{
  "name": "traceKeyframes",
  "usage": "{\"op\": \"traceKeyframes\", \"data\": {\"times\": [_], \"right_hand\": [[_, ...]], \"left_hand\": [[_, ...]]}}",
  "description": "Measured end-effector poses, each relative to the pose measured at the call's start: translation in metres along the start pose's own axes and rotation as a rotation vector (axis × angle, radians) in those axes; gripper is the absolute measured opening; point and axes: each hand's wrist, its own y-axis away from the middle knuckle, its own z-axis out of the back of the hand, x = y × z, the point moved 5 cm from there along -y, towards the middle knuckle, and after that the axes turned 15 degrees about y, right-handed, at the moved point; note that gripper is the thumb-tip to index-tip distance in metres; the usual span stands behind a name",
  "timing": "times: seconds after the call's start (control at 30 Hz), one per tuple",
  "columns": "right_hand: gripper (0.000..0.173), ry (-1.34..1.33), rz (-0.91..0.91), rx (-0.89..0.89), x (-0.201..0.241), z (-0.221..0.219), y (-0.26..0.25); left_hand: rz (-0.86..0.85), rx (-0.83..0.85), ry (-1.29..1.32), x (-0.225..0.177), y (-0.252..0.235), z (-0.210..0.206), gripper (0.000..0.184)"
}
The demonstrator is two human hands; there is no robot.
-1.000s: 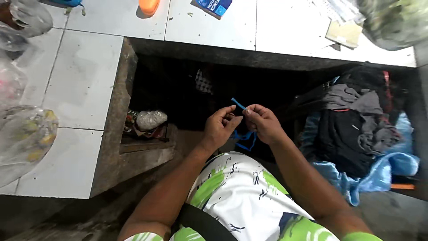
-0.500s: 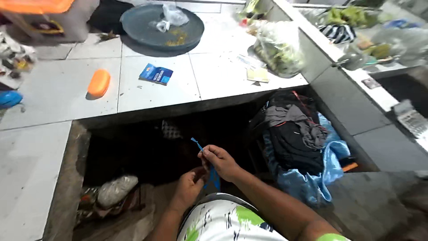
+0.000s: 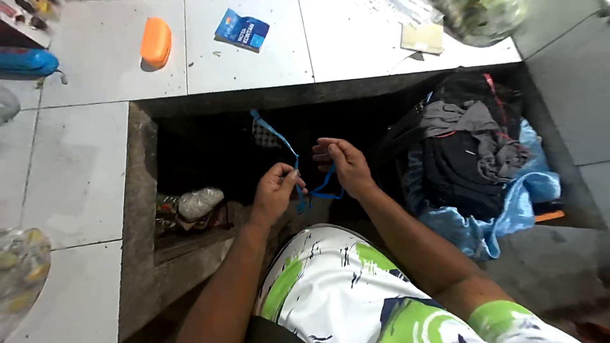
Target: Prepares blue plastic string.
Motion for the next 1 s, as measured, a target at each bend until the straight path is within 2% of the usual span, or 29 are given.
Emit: {"op": "traceKeyframes", "data": {"times": [0.13, 0.2, 0.27, 0.4, 0.43, 0.47, 0.57, 0.63, 0.7, 0.77, 0.83, 0.9, 1.0], "right_hand": [[0.033, 0.128, -0.03, -0.086, -0.015, 0.006, -0.004], [0.029, 0.204, 0.017, -0.003, -0.026, -0.001, -0.005], [0.028, 0.302, 0.064, 0.151, -0.041, -0.013, -0.005], [0.073, 0.457, 0.056, 0.443, -0.072, -0.049, -0.005], [0.076, 0.468, 0.067, 0.485, -0.075, -0.058, -0.004], [0.07, 0.475, 0.095, 0.509, -0.076, -0.066, -0.005], [0.024, 0.454, 0.183, 0.546, -0.073, -0.083, -0.009], [0.019, 0.359, 0.157, 0.59, -0.061, -0.084, -0.011], [0.02, 0.193, 0.087, 0.601, -0.045, -0.076, -0.013], [0.02, 0.004, 0.02, 0.551, -0.031, -0.066, -0.016], [0.02, -0.155, -0.054, 0.488, -0.024, -0.058, -0.021], [0.021, -0.245, -0.121, 0.449, -0.025, -0.053, -0.026], [0.025, -0.324, -0.212, 0.384, -0.032, -0.049, -0.029]], "left_hand": [[0.002, -0.121, 0.201, -0.02, -0.007, 0.011, 0.014], [-0.006, -0.173, 0.273, -0.034, -0.013, 0.014, 0.012], [-0.028, -0.23, 0.332, -0.052, -0.017, 0.015, 0.012], [-0.095, -0.306, 0.411, -0.091, -0.023, 0.005, 0.015], [-0.107, -0.309, 0.423, -0.1, -0.024, 0.001, 0.015], [-0.118, -0.306, 0.436, -0.108, -0.025, -0.004, 0.015], [-0.157, -0.299, 0.467, -0.126, -0.03, -0.014, 0.015], [-0.208, -0.266, 0.427, -0.129, -0.036, -0.01, 0.023], [-0.224, -0.2, 0.304, -0.112, -0.042, 0.006, 0.041], [-0.117, -0.114, 0.131, -0.071, -0.041, 0.025, 0.047], [0.03, -0.011, -0.037, -0.018, -0.03, 0.035, 0.044], [0.092, 0.079, -0.166, 0.022, -0.016, 0.034, 0.032], [0.081, 0.076, -0.19, 0.047, -0.001, 0.031, 0.014]]}}
